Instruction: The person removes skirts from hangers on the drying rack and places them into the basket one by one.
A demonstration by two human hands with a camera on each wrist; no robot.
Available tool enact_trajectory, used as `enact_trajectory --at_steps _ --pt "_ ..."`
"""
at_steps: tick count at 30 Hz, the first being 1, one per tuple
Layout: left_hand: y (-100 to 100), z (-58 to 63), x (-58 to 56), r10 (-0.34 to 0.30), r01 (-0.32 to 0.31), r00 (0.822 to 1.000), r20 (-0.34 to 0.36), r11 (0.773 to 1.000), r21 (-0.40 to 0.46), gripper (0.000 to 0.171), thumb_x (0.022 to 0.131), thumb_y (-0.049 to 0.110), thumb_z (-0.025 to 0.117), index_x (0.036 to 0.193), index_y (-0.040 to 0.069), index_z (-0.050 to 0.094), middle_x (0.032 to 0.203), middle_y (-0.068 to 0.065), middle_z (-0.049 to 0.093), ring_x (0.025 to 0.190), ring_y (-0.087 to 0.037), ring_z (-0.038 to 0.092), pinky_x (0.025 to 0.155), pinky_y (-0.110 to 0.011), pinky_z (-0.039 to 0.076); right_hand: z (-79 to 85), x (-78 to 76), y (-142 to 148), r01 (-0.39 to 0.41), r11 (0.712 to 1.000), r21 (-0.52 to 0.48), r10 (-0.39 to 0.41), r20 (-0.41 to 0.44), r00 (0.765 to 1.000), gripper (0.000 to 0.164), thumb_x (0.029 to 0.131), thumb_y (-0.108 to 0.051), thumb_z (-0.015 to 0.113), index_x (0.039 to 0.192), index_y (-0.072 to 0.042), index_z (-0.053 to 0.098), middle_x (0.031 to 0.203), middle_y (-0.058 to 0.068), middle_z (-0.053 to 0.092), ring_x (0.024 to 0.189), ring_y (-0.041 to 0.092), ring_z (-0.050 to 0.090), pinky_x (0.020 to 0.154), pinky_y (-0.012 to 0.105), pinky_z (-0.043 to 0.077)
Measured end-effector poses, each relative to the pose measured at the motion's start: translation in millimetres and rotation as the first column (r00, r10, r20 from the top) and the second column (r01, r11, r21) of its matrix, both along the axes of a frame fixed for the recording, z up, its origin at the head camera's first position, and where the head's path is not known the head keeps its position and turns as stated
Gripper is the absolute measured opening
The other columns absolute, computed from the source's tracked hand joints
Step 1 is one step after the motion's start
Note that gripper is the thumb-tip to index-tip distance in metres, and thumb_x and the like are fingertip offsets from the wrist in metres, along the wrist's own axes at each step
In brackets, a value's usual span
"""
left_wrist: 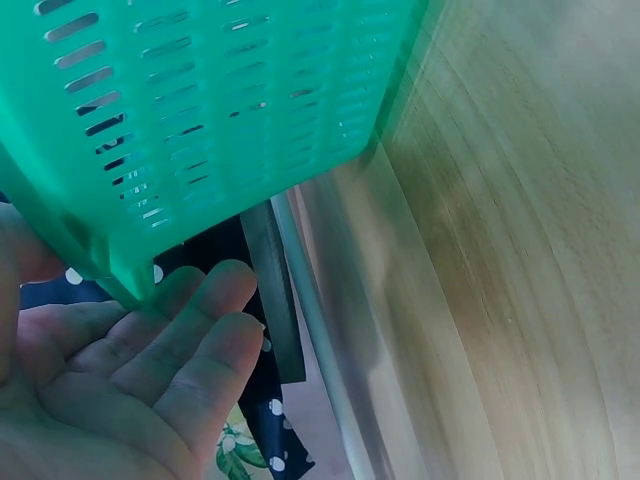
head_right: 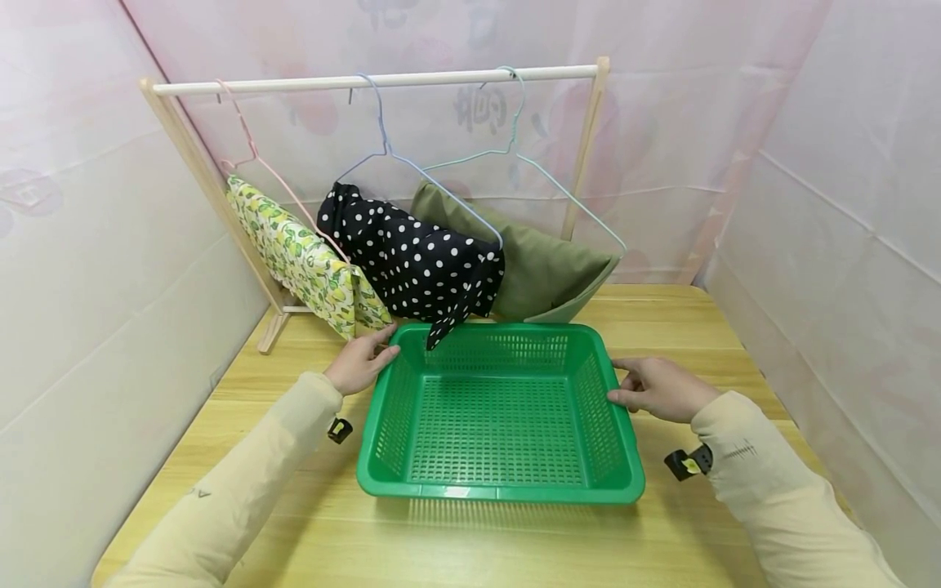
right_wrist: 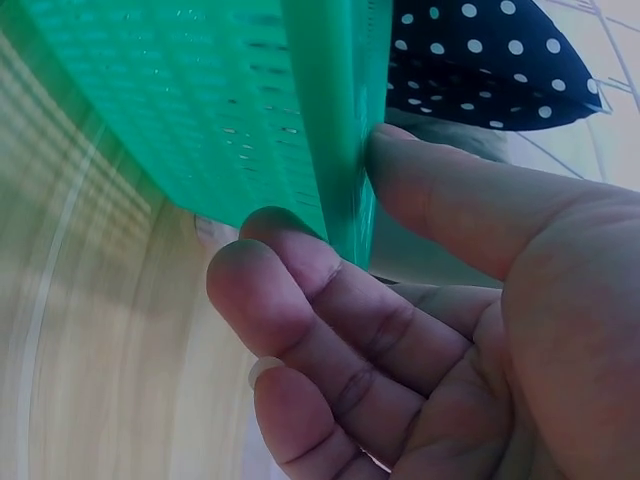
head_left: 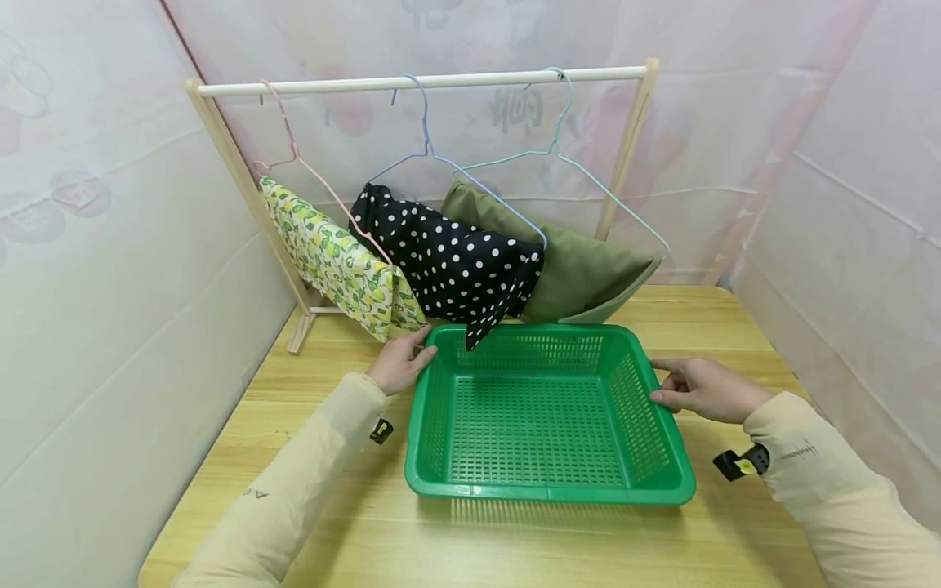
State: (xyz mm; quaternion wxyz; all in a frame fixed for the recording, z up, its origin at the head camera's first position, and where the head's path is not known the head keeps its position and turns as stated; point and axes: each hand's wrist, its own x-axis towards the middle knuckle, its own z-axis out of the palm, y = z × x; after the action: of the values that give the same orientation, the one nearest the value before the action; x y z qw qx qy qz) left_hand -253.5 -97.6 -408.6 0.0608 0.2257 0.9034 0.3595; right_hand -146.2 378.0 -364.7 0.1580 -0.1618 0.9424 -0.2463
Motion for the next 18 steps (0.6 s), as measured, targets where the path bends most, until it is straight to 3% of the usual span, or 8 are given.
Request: enact_trajectory --at_steps 2,7,9,13,15,18 --pt "0.3 0.7 0.7 0.001 -0.001 1.000 -0.005 1.000 0.003 0.056 0.102 0.026 0.049 0.148 -0.001 0.031 0.085 -0.011 0.061 0.051 -0.011 0.046 0.058 -0.031 0.047 -1.2 0.0 1.3 0.000 1.000 -0.001 0.000 0.002 1.000 0.079 0.094 -0.041 0.061 0.143 0.012 0.030 0.082 -0.009 0.064 0.073 0.011 0.061 0.064 0.028 0.048" --pt "-0.1 3.4 1.6 0.003 -0.003 1.000 -0.011 1.000 -0.005 0.054 0.102 0.024 0.049 0.147 -0.001 0.033 0.062 -0.006 0.050 0.047 -0.012 0.043 0.052 -0.032 0.044 -2.2 0.3 2.6 -0.002 1.000 -0.011 0.002 0.006 1.000 0.079 0.094 -0.042 0.060 0.144 0.011 0.029 0.086 -0.008 0.065 0.075 0.010 0.062 0.066 0.028 0.050" --pt "-0.5 4.3 1.7 0.003 -0.003 1.000 -0.019 1.000 -0.011 0.053 0.102 0.024 0.049 0.146 -0.002 0.034 0.061 -0.006 0.050 0.047 -0.014 0.044 0.052 -0.033 0.044 -1.3 0.6 2.6 -0.008 1.000 -0.018 0.008 -0.001 1.000 0.078 0.094 -0.041 0.060 0.144 0.012 0.030 0.089 -0.006 0.065 0.077 0.012 0.063 0.067 0.028 0.051" --pt "-1.9 6.1 1.4 0.001 -0.001 0.999 -0.039 1.000 -0.001 0.051 0.101 0.022 0.051 0.144 -0.004 0.038 0.094 -0.014 0.067 0.071 -0.018 0.063 0.066 -0.034 0.053 2.0 1.5 3.5 0.004 1.000 -0.026 -0.005 -0.014 1.000 0.075 0.095 -0.039 0.060 0.144 0.010 0.031 0.095 -0.002 0.065 0.080 0.014 0.063 0.065 0.029 0.051" --pt "-2.7 7.2 1.4 0.000 0.001 0.999 -0.043 1.000 0.004 0.050 0.101 0.022 0.051 0.143 -0.004 0.039 0.115 -0.017 0.065 0.088 -0.022 0.066 0.075 -0.036 0.054 3.8 2.1 4.0 0.012 1.000 -0.018 -0.013 -0.026 1.000 0.073 0.095 -0.040 0.059 0.144 0.007 0.033 0.096 -0.002 0.065 0.081 0.013 0.063 0.065 0.028 0.051" --pt "-4.4 8.8 1.5 -0.004 0.004 0.999 -0.040 1.000 -0.001 0.049 0.102 0.023 0.050 0.143 -0.003 0.040 0.122 -0.019 0.062 0.096 -0.026 0.066 0.080 -0.040 0.054 6.6 2.8 4.6 0.009 1.000 -0.003 -0.010 -0.055 0.998 0.070 0.095 -0.040 0.059 0.144 0.005 0.036 0.098 -0.001 0.065 0.084 0.012 0.063 0.065 0.028 0.051"
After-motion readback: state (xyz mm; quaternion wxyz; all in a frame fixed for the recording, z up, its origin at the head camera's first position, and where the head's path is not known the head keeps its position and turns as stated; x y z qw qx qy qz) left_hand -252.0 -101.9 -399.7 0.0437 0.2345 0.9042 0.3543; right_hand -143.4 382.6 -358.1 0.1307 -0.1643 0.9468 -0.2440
